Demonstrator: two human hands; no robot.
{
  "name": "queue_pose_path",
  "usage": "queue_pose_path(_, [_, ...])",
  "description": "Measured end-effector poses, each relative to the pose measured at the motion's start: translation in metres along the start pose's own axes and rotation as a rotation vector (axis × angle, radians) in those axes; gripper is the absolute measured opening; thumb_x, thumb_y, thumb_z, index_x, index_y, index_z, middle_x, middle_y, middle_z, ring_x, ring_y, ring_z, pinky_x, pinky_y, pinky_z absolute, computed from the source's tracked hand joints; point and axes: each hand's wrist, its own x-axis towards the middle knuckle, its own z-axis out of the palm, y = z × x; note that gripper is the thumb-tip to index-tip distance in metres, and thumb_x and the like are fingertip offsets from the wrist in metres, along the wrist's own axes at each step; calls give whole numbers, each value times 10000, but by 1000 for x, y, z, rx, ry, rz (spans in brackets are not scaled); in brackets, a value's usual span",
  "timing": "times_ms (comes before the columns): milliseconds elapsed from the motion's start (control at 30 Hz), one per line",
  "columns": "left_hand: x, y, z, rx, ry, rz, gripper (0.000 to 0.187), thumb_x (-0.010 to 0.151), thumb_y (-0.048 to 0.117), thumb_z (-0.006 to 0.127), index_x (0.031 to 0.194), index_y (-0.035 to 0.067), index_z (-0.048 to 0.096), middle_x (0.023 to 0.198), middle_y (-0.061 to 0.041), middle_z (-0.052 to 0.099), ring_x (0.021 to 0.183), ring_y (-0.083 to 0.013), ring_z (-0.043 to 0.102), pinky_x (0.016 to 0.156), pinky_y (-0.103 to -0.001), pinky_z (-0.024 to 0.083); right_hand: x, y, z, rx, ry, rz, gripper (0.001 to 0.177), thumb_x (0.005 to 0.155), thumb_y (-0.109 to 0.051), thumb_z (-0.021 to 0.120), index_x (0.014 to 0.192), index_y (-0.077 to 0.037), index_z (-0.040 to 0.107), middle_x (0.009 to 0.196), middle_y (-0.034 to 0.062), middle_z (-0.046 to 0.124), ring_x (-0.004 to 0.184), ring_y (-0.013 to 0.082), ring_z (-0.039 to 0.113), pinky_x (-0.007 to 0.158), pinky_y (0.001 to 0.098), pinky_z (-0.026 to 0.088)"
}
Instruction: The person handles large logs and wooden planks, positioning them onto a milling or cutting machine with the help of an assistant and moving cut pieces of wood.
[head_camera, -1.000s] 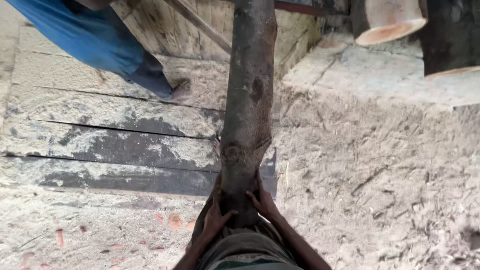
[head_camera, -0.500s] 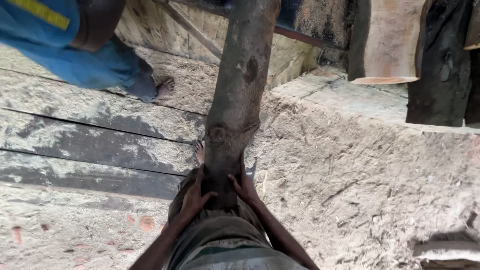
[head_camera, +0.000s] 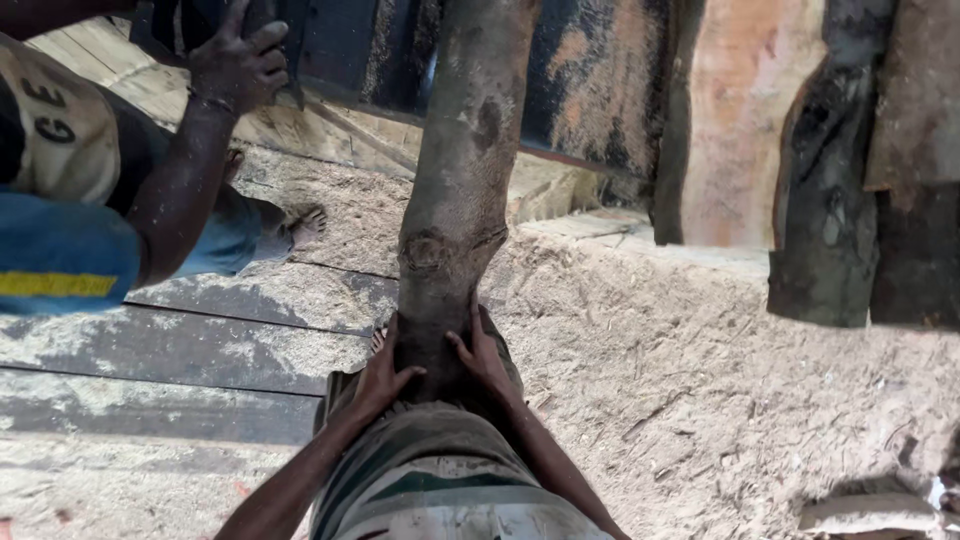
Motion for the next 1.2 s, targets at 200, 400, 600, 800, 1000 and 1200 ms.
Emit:
queue_pose_path(200, [89,22,-20,39,27,23,1219,767,266,896,1642,139,57,1480,-325,500,1297,-462,570,1015,-510,494,72,-19,-47,77,-26,-118,983,1013,-296,661,1675,-153,-51,1453,381,516,1308,525,575,1053,524,483])
queue_pose_path(400, [163,63,-35,16,-83,-256,1202,793,329,839,1664,201,21,1345,-235,661,1110,-412,716,890,-474,587,142,-56,-94,36,-98,78,946,1024,-320,627,1690,-148,-22,1373,355,592,1277,510,592,1019,506,507])
queue_pose_path(600, [227,84,-42,72,-6,-240,1219,766,320,894,1657,230,67,1258,-287,674,1107,-445,689,902,-480,565,215,-66,-125,-458,55,-84,965,975,-428,665,1666,-62,99,1567,341,241,1405,539,342,1136,598,363])
queue_pose_path(800, [290,121,-60,168,27,-151,1224,787,363,889,1686,208,72,1453,-277,523,1277,-443,593,1029,-479,519,301,-60,-153,-718,51,-250,994,965,-512,647,1562,108,148,1676,313,24,1557,486,85,1211,664,149])
queue_pose_path(1000, [323,164,-82,681,-76,67,1229,695,353,901,1597,57,122,1691,-171,91,1561,-353,185,1262,-464,199,371,-64,-178,-671,-40,-200,1001,1011,-514,583,1569,161,98,1694,323,-30,1579,458,41,1240,645,134])
queue_pose_path(1200, [371,156,-80,922,-101,125,1071,786,74,802,1607,-55,125,1717,-204,46,1590,-309,121,1295,-413,160,431,-82,-207,-592,-56,-188,1014,991,-444,635,1573,173,80,1680,335,-70,1584,457,19,1251,630,116])
